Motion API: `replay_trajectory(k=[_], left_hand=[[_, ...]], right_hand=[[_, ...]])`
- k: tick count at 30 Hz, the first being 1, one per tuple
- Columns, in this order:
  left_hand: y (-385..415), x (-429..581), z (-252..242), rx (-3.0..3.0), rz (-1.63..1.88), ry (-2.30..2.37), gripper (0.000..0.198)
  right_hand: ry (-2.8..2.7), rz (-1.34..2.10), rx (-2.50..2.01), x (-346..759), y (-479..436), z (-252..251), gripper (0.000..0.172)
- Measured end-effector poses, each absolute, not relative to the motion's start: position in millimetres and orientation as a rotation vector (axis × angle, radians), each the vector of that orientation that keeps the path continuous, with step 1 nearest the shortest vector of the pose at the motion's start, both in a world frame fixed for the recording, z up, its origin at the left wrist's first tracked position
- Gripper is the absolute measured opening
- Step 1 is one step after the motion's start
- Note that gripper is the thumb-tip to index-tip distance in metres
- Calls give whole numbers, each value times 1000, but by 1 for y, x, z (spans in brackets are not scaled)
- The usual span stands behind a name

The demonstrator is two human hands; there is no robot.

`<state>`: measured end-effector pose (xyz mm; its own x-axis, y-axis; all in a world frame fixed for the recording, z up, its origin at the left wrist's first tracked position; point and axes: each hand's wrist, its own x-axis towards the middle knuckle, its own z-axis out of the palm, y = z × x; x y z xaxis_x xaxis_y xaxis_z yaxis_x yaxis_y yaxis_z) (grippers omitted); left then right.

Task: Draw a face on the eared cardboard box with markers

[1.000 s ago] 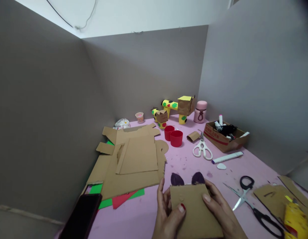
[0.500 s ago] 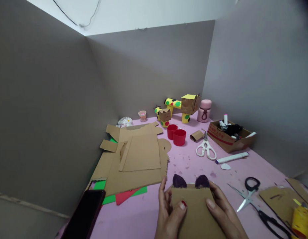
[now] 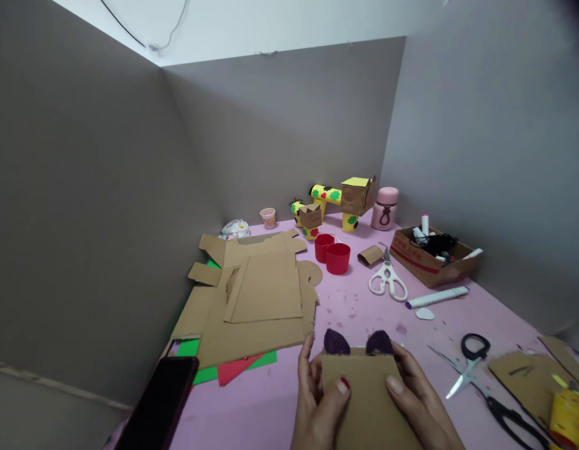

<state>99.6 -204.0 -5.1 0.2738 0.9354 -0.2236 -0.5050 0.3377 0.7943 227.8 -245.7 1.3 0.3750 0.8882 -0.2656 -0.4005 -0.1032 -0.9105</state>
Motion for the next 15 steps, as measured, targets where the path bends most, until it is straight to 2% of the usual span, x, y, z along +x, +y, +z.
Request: replay_trajectory(k=[9, 15], left_hand=[[-201, 97, -6, 689, 1055, 836, 122], [-190, 90, -14, 710, 1036, 840, 109]], right_hand=[[-495, 1183, -1143, 226, -241, -7, 66], [-531, 1114, -1044, 224, -232, -18, 72]])
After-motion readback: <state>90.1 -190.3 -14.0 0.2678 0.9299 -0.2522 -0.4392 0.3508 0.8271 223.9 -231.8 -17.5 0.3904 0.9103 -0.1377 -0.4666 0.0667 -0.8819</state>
